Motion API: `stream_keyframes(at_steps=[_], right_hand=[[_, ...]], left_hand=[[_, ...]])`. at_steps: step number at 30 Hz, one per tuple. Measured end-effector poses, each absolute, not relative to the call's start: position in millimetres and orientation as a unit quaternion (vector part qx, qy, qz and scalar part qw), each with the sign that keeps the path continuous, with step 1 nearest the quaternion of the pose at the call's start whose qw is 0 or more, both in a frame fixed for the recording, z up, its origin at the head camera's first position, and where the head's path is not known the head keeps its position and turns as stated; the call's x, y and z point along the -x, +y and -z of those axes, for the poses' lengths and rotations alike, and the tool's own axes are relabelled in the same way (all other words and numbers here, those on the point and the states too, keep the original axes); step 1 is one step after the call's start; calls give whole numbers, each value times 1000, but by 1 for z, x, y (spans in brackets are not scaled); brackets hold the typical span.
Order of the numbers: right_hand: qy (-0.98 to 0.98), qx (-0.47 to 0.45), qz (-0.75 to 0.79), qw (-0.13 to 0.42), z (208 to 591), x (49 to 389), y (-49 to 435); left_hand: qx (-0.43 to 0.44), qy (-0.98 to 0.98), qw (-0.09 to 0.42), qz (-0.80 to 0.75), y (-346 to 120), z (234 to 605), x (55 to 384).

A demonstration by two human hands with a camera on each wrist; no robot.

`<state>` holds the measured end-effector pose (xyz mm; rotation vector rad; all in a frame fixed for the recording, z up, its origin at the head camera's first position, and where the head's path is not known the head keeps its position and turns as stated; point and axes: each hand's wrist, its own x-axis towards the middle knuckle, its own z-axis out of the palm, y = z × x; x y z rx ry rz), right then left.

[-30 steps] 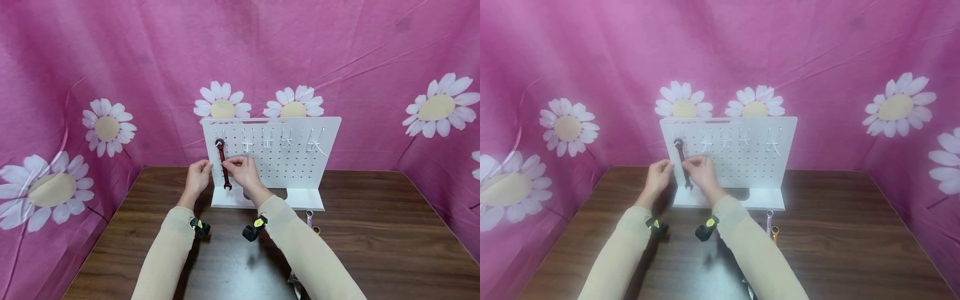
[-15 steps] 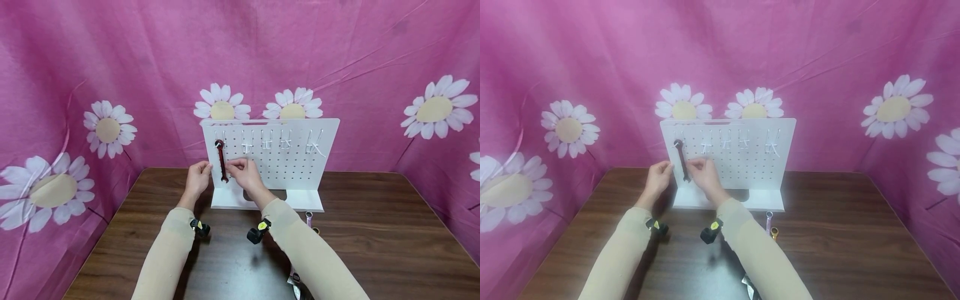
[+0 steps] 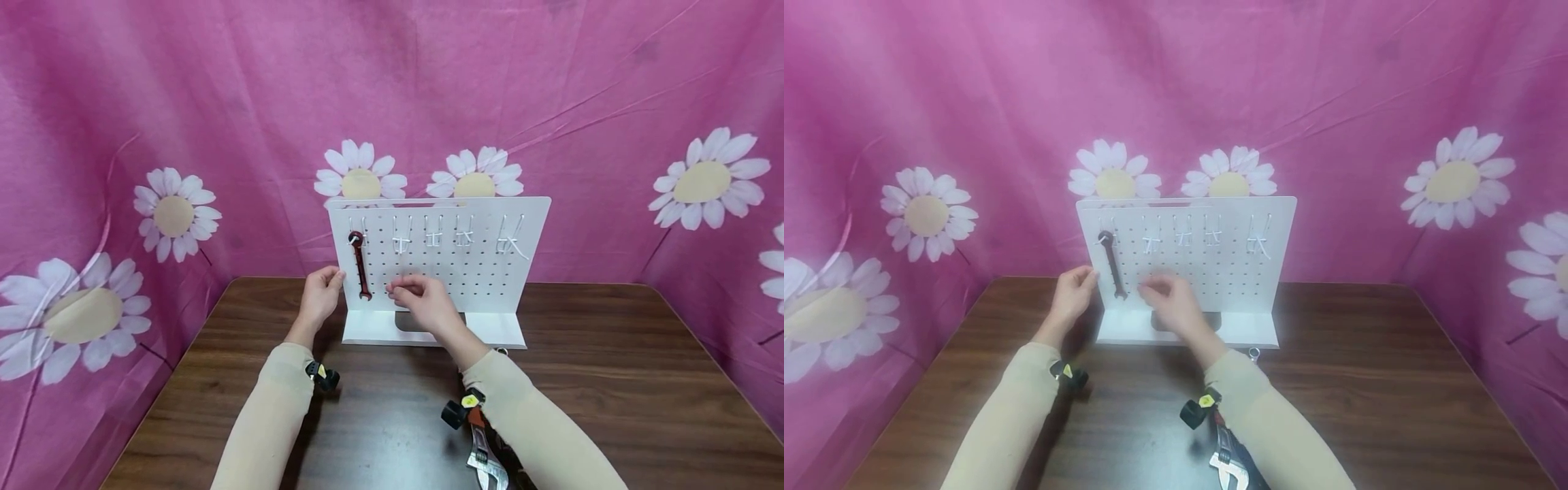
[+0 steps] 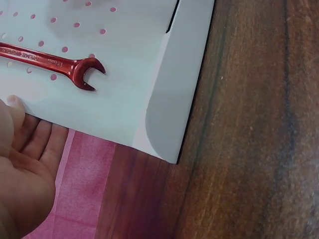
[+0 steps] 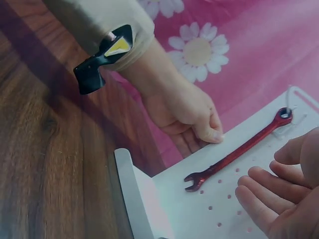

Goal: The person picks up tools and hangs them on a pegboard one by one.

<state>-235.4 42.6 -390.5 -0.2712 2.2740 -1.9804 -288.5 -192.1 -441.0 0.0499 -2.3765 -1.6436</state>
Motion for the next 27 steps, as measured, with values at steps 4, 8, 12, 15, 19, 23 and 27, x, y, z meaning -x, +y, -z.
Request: stream_keyframes(at_steps=[4, 8, 12, 15, 19, 23, 27], right_hand=[[739, 104, 663, 60, 388, 229, 57], [740, 116, 659, 66, 391, 223, 69], [741, 118, 657, 69, 393, 217, 80], [746, 113, 653, 72, 395, 212, 87], [758, 112, 639, 70, 396, 207, 98], [773, 121, 620, 60, 397, 201, 110], [780, 123, 611, 55, 398, 194, 122]], left_hand=[[-11, -814, 116, 568, -192, 442, 286], [2, -809, 118, 576, -190, 443, 284], [19, -799, 125, 588, -188, 447, 284], [24, -796, 131, 590, -187, 448, 285], [8, -801, 135, 584, -188, 450, 288], [-8, -801, 130, 585, -189, 449, 288], [-16, -800, 127, 586, -189, 447, 287]])
